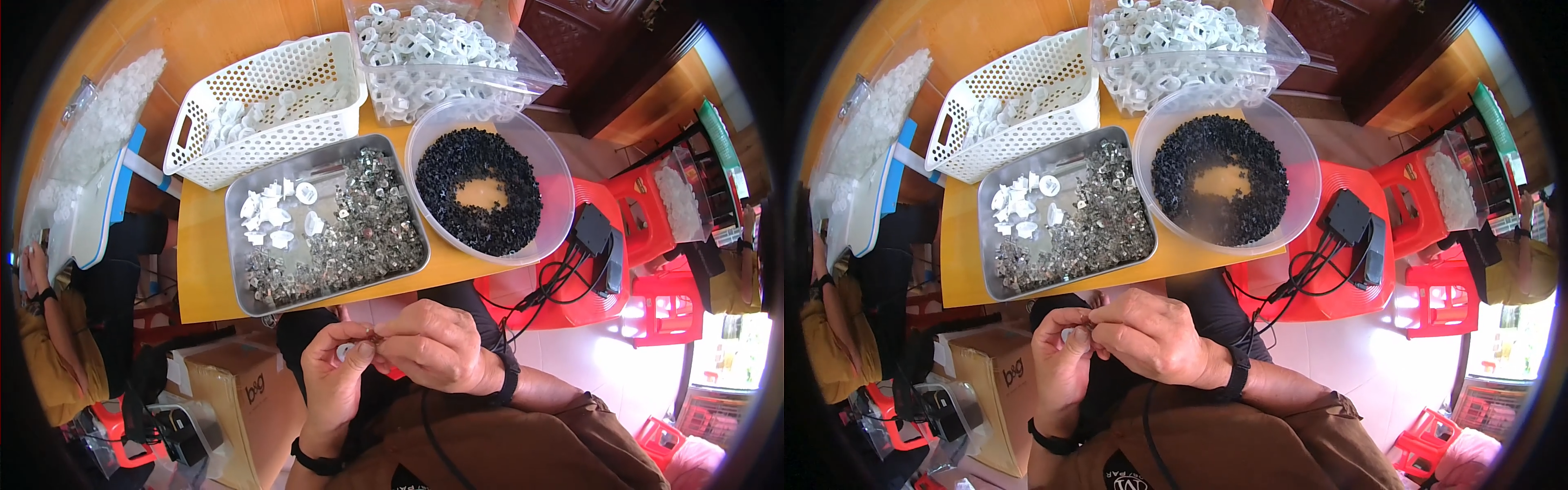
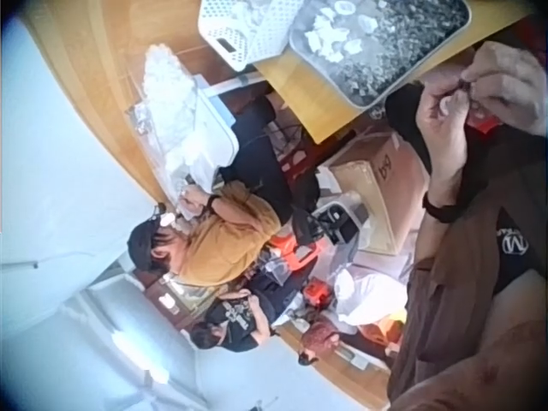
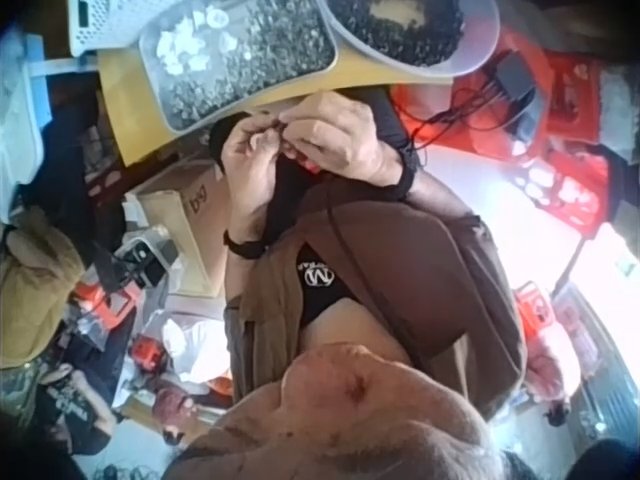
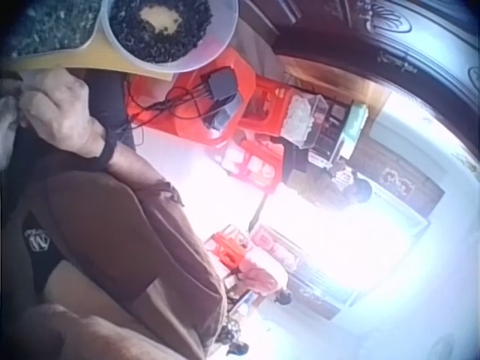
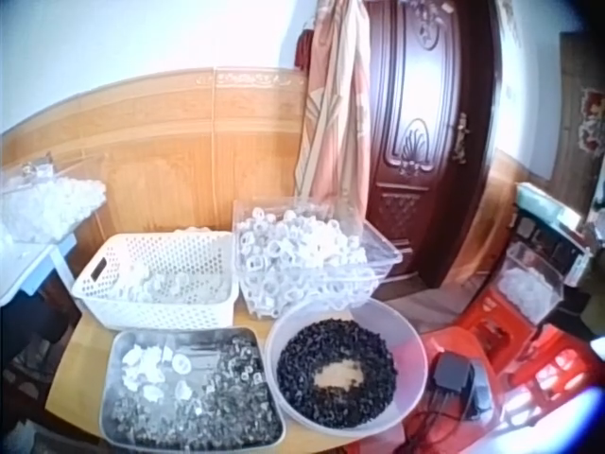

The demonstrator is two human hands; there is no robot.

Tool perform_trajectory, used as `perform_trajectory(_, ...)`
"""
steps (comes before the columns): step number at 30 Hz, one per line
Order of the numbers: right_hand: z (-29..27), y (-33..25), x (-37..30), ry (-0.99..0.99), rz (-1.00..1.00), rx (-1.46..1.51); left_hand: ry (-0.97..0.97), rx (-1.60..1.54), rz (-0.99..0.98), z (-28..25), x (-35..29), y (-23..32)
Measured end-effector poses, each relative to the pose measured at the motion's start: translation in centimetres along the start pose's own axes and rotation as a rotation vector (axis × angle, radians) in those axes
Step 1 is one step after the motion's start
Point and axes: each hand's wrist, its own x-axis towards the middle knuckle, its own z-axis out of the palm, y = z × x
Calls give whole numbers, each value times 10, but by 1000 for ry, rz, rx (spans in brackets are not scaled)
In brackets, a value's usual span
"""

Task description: Assembling small plastic and metal components for shoe manufacturing by hand.

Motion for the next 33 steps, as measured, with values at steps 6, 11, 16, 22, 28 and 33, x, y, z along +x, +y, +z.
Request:
perform_trajectory(6, -17, 2, 12, -86, 183, 163, -22, -10, -69, -6, -3, 3)
perform_trajectory(11, -24, 12, 21, -215, 111, 65, -112, 0, -139, -8, -6, 4)
perform_trajectory(16, -31, 10, 24, -359, 42, 114, -126, -17, -197, -8, -7, 7)
perform_trajectory(22, -26, 10, 12, -310, 66, 91, -177, 51, -211, -17, -7, 3)
perform_trajectory(28, -21, 8, -1, -185, 427, 233, 29, -25, -165, 6, -6, 5)
perform_trajectory(33, -21, 9, -6, -173, 532, 298, -26, 38, -185, 2, -8, 6)
